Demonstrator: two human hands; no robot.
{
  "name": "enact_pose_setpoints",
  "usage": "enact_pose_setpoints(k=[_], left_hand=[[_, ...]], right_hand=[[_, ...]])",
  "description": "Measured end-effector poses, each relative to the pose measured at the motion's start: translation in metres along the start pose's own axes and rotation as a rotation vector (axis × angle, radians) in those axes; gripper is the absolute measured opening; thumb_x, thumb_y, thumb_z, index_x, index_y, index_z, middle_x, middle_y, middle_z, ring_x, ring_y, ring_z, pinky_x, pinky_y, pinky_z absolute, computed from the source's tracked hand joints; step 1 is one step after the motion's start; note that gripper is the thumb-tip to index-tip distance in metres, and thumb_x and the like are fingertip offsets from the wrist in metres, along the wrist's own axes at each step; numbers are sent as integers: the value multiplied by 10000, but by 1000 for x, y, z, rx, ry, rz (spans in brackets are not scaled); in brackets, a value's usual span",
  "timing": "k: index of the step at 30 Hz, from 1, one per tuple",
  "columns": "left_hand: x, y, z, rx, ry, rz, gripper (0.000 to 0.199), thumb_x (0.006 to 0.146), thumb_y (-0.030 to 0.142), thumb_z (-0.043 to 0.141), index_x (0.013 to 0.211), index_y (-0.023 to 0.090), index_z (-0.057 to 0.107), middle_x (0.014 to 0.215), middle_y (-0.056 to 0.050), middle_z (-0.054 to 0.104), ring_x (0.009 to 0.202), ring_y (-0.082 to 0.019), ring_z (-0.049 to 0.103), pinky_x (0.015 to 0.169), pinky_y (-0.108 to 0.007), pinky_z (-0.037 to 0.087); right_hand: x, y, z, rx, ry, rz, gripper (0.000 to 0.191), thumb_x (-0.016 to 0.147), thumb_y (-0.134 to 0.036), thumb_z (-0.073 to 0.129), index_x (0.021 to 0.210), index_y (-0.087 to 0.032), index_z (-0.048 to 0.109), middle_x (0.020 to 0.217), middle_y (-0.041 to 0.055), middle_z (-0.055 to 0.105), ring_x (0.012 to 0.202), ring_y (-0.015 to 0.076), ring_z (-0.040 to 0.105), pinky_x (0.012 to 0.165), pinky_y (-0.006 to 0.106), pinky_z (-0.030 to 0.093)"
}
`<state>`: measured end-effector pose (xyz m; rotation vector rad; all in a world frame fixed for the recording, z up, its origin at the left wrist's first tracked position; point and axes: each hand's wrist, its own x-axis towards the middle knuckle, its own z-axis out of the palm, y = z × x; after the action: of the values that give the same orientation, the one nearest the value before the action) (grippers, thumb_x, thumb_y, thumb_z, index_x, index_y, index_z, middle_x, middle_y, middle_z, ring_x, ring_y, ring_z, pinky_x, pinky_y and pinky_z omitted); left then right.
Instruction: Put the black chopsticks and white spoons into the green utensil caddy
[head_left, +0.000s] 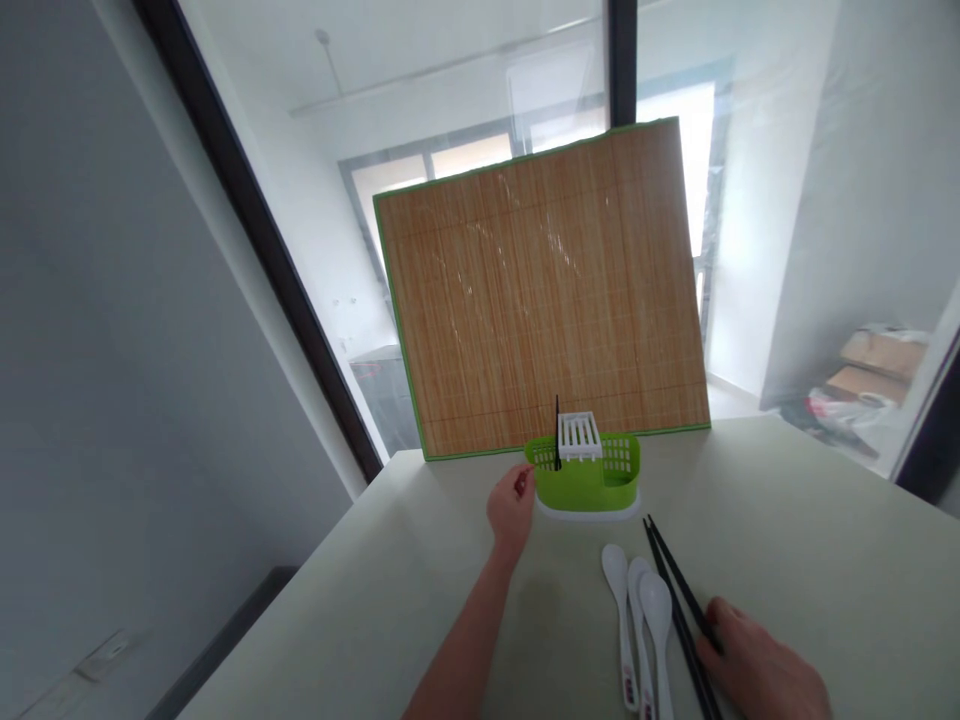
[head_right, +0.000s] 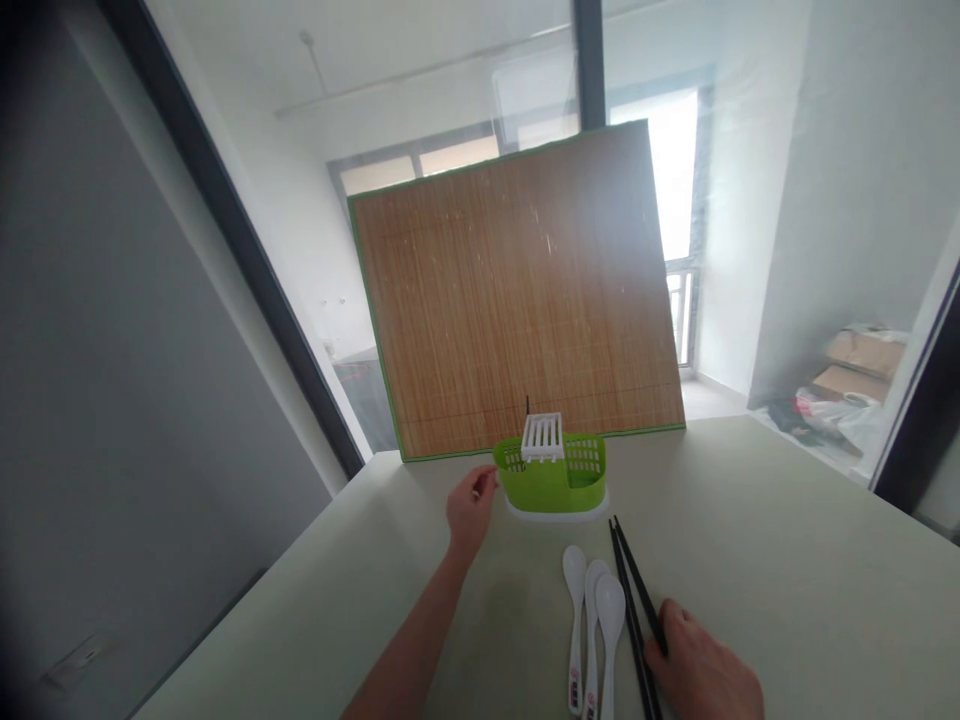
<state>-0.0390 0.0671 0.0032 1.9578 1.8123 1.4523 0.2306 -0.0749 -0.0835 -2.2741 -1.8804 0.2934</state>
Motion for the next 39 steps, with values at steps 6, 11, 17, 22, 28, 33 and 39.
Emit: enact_pose_setpoints(k=[6, 11, 17, 22, 28, 33, 39], left_hand=[[-96, -35, 5, -192, -87, -108, 272, 842, 336, 467, 970, 186, 654, 789, -39, 681, 606, -122, 571, 606, -237, 446], [-103, -35, 11, -255, -154, -129, 272, 841, 308, 456, 990, 179, 644, 822, -50, 679, 661, -133, 588, 641, -250, 461], [-105, -32, 15, -244, -220, -90, 261, 850, 284, 445, 1004, 193, 636, 815, -33, 674, 673, -130, 586, 669, -258, 461], [-109, -31, 14, -242, -218, -64, 253, 856, 278, 446, 1007, 198, 632, 832, -29, 673, 674, -124, 578, 680, -261, 464], [-108, -29, 14, -251, -234, -62, 248, 855, 263, 448, 1006, 205, 637, 810, -17, 673, 652, -116, 576, 654, -247, 464], [-109, -27, 15, -261, -241, -38, 235, 846, 240, 456, 979, 202, 645, 871, -25, 678, 694, -119, 589, 669, -250, 469], [-111, -27, 16, -278, -248, -38, 236, 844, 245, 454, 971, 202, 650, 876, -27, 679, 694, -123, 594, 665, -256, 475]], right_hand=[[7, -3, -15, -80, -30, 35, 125, 810, -283, 391, 748, -225, 483, 851, 64, 670, 795, 270, 656, 578, 342, 400], [10, -4, -16, -77, -13, 48, 182, 827, -339, 378, 753, -220, 495, 830, 77, 666, 766, 260, 650, 583, 342, 402], [19, 8, -13, -108, 13, 13, 170, 818, -328, 410, 763, -215, 524, 847, 76, 663, 786, 275, 651, 594, 351, 405], [27, 13, -16, -162, 44, -21, 138, 763, -190, 441, 765, -191, 579, 883, 97, 662, 823, 290, 647, 604, 347, 399], [32, 18, -15, -223, 71, -48, 196, 760, -114, 435, 839, -175, 603, 868, 111, 673, 789, 282, 654, 589, 329, 397], [35, 31, -18, -236, 36, -63, 234, 781, -92, 392, 852, -175, 599, 917, 111, 672, 816, 284, 649, 596, 326, 384], [44, 39, -40, -141, 100, -82, 85, 783, -221, 465, 795, -194, 545, 890, 93, 657, 813, 258, 630, 585, 290, 347]])
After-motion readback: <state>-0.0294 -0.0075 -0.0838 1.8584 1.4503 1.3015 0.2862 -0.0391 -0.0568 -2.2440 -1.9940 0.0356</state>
